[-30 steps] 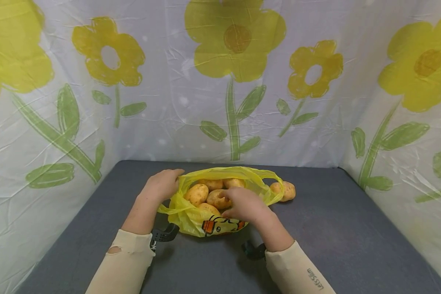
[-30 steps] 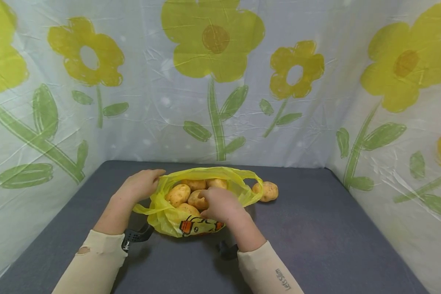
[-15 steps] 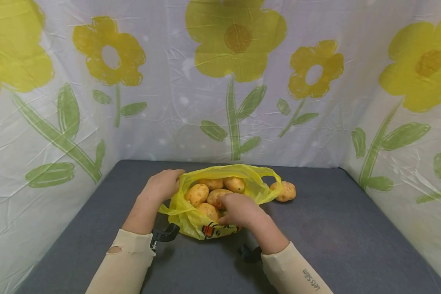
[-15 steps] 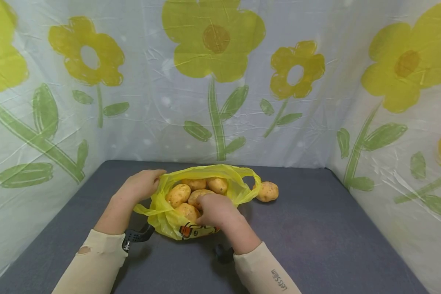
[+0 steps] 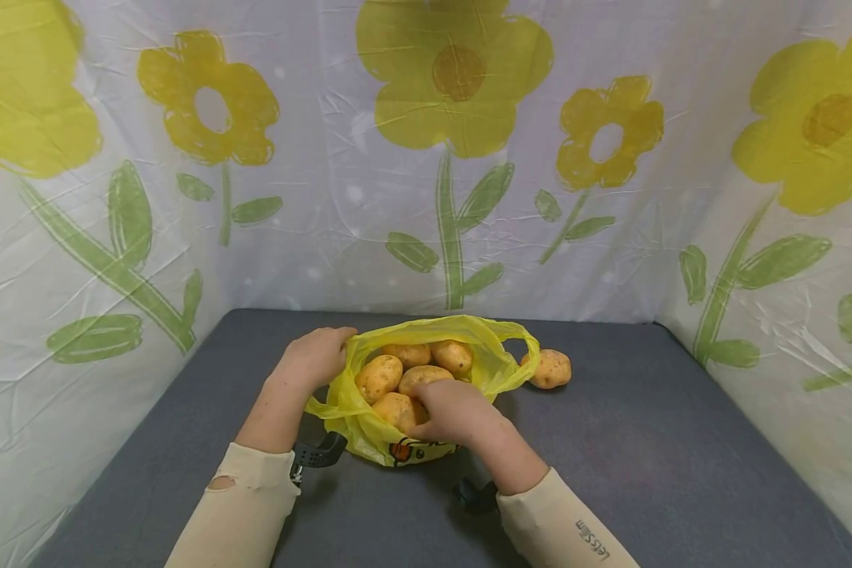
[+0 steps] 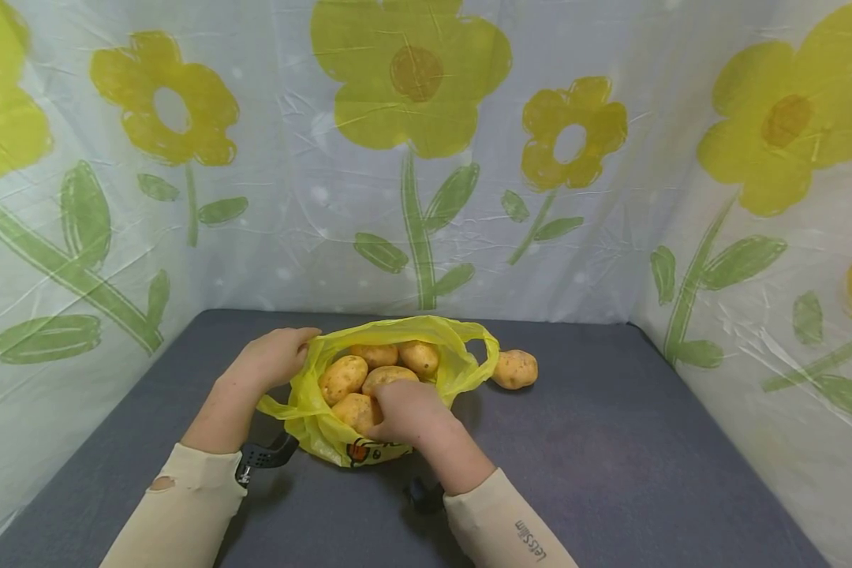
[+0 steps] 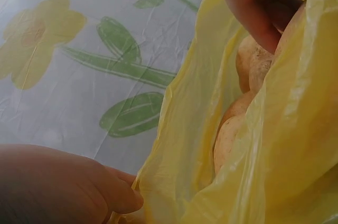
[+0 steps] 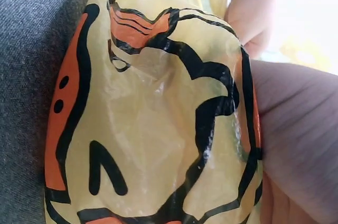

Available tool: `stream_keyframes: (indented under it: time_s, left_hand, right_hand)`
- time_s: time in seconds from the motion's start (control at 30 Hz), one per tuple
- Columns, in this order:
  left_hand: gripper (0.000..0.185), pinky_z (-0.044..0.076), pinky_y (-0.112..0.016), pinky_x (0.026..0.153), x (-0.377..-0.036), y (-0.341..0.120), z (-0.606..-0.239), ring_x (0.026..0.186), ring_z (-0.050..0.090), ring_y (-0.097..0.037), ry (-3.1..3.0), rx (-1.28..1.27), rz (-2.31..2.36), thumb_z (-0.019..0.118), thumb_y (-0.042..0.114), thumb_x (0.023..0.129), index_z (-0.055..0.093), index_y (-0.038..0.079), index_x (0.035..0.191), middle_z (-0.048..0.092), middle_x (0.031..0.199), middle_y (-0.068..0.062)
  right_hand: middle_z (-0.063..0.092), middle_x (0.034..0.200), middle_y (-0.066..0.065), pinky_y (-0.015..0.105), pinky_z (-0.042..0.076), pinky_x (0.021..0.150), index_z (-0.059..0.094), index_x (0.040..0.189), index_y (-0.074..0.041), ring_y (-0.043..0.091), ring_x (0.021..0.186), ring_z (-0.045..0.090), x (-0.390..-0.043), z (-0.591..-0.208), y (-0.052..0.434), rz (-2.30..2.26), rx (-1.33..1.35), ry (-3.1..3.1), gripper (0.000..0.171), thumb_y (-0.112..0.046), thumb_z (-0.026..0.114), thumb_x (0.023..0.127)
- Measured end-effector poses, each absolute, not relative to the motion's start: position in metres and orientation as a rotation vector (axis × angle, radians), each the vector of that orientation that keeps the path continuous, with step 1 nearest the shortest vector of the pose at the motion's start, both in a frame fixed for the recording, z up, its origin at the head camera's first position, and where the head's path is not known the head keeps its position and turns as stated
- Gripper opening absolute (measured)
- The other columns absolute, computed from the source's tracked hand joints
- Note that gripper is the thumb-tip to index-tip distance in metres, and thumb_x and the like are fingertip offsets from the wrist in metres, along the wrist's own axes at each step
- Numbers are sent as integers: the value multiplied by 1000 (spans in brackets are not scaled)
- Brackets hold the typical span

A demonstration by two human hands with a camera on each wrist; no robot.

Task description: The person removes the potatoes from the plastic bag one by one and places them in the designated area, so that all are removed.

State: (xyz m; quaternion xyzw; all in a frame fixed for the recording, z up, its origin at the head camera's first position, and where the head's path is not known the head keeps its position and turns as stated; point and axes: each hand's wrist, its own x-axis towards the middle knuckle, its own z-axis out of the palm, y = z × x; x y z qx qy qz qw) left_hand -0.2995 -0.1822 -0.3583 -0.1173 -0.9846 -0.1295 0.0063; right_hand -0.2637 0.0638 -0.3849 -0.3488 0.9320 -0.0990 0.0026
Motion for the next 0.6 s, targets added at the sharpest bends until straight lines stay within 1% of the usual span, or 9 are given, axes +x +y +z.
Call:
stream_keyframes:
  time_s: [0.13,0.27,0.4,0.47,0.6]
  left_hand:
    - [44,52,-48,86,-299,-182,-358,126,57,-41,-3079,-366,-401,38,8,110,50,3,151,59,142,-21]
    - [44,52,-50,89,-300,-182,-358,127,56,-42,-3081,-368,-397,38,8,110,50,2,151,58,143,-21]
    - [44,52,-51,92,-300,-182,-358,128,56,-42,-3087,-367,-400,38,8,110,49,2,152,57,144,-21]
    - [44,51,-53,95,-300,-182,-358,129,55,-42,-3090,-365,-403,38,9,110,49,2,152,57,144,-21]
    - [44,50,-55,98,-300,-181,-358,130,54,-42,-3093,-363,-401,37,9,110,49,2,152,57,145,-21]
  right_hand:
    - [53,73,-10,30,44,59,64,92,-20,10,65,51,-264,-383,64,-322,-1108,2904,21,-31,80,86]
    - [53,74,-10,30,43,60,65,96,-21,11,66,50,-264,-379,66,-335,-1111,2875,19,-30,79,86]
    - [56,80,-10,31,45,64,68,105,-19,12,70,52,-264,-374,68,-358,-1085,2855,26,-30,80,85]
    - [61,85,-9,32,48,67,70,111,-17,12,74,55,-264,-372,70,-380,-1066,2846,31,-30,80,84]
    - [70,109,-2,37,54,82,70,125,-13,16,94,65,-263,-367,74,-397,-1024,2842,44,-32,79,86]
